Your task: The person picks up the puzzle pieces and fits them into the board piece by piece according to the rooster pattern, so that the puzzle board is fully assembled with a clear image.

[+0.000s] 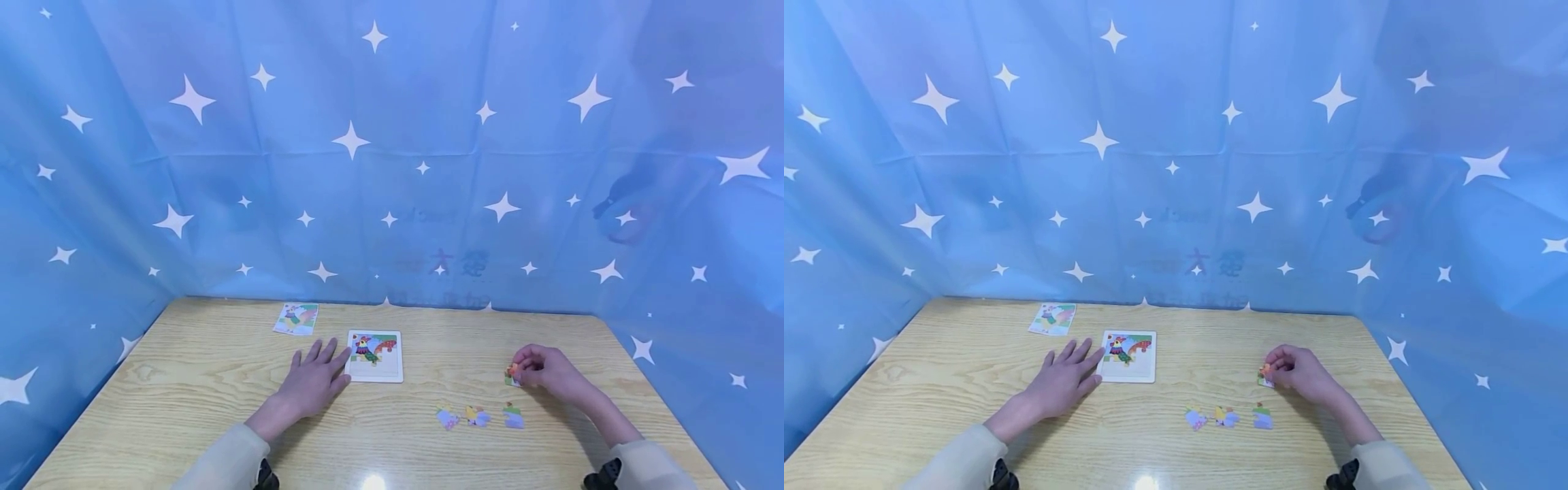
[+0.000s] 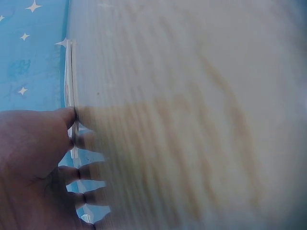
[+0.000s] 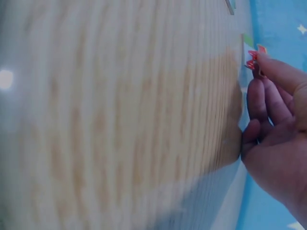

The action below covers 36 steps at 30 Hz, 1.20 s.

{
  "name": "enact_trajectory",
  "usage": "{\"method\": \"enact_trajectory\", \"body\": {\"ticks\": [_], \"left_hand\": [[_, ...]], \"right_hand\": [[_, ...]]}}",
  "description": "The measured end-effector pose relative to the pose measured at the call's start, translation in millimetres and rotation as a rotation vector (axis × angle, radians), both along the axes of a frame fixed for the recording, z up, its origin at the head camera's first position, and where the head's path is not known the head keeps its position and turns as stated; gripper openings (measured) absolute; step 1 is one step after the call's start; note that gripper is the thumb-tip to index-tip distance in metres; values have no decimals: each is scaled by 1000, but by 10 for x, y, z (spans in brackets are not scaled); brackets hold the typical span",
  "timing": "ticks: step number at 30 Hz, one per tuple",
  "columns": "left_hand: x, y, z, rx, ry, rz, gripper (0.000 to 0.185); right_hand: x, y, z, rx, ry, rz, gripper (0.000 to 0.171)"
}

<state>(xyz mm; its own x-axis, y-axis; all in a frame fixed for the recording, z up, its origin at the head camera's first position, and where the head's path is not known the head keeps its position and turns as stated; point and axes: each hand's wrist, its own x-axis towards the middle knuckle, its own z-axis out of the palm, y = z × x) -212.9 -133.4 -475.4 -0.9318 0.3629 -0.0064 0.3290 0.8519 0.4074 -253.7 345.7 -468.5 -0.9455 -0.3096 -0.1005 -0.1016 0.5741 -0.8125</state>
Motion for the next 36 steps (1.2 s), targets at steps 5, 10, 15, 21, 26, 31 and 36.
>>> {"method": "enact_trajectory", "body": {"ticks": [5,10,15,21,26,31,36], "left_hand": [[-6,-4,-2,-7,2,3,54],[-3,-9,4,-2,2,3,54],[-11,1,-24,6,4,1,54],[-12,11,-35,4,4,1,54],[-15,2,-23,6,4,1,54],[-21,-6,-41,10,8,-12,54],[-42,-14,-73,12,10,-9,54]], "right_hand": [[-15,-63,47,10,14,-40,23],[-77,-219,73,-28,24,-9,25],[-132,-446,119,-68,27,36,24],[-208,-745,107,-89,39,58,20],[-257,-1037,74,-125,40,103,20],[-284,-1363,52,-154,29,139,20],[-306,-1648,63,-152,37,183,20]]}}
